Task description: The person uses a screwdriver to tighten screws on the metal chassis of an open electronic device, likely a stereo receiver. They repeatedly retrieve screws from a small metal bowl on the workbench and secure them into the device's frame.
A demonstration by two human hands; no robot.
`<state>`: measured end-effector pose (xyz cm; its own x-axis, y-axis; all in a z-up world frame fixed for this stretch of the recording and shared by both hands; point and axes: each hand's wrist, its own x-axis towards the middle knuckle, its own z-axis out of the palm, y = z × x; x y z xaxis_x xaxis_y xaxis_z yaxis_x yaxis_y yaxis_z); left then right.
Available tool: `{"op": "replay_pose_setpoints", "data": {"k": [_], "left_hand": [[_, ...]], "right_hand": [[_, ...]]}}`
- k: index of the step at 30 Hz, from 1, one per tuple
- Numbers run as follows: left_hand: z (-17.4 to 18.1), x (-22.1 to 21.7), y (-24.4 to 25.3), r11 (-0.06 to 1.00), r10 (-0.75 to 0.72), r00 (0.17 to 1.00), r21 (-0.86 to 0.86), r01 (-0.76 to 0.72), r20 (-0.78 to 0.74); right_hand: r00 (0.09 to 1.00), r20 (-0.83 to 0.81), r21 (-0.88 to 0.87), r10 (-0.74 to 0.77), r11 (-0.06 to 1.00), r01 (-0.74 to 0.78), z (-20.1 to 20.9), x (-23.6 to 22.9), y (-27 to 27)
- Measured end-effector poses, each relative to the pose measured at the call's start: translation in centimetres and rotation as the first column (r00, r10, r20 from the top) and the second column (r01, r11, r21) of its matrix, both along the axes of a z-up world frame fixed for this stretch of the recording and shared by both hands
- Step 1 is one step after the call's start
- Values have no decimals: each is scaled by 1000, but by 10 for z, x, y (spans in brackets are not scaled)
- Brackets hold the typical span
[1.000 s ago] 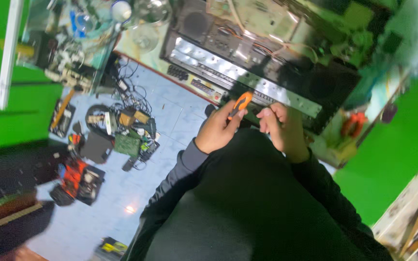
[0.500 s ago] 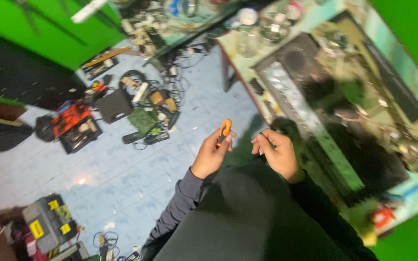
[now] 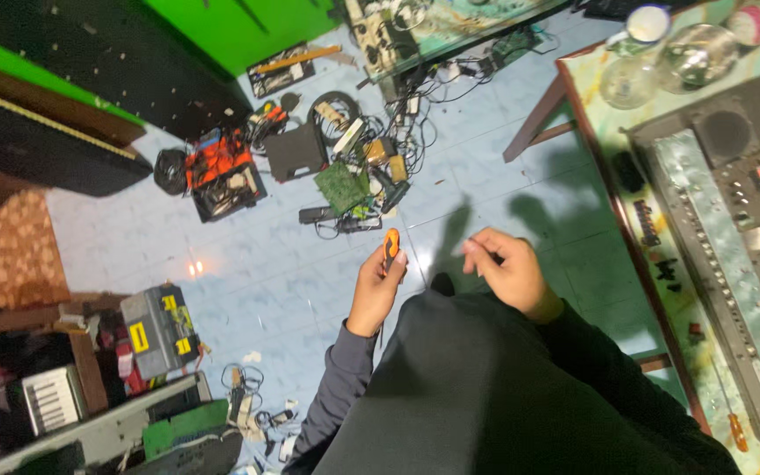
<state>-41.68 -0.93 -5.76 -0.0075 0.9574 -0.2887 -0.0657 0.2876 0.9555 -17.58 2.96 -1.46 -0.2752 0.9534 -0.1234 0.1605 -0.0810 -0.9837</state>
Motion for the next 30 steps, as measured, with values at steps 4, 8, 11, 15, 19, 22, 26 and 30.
{"op": "replay_pose_setpoints", "data": {"k": [4, 8, 11, 15, 19, 22, 26, 30], "left_hand": [[3, -1, 26, 995, 70, 997, -74, -72, -23], [16, 7, 64, 1000, -7, 999, 4, 7, 48], [6, 11, 94, 997, -74, 997, 22, 74, 23], [-27, 14, 152, 985, -94, 985, 159, 71, 143], [-7, 36, 221, 983, -105, 974, 128, 132, -199], [26, 59, 271, 969, -200, 944, 90, 230, -263], [45, 86, 325, 946, -271, 942, 126, 298, -197], [27, 101, 374, 922, -364, 927, 111, 372, -92]], "right_hand": [[997, -70, 68, -36, 997, 41, 4, -13, 27], [991, 96, 133, -94, 988, 81, 1, -12, 57], [976, 162, 196, -144, 974, 111, -7, -6, 86], [983, 124, 194, -132, 975, 107, -3, 14, 143], [1000, -28, 235, -2, 972, 9, 23, 40, 207], [997, 62, 347, 37, 936, -56, 34, 62, 245], [992, 102, 299, -73, 954, 39, 27, 82, 284], [963, 183, 254, -195, 956, 146, 19, 100, 310]]}}
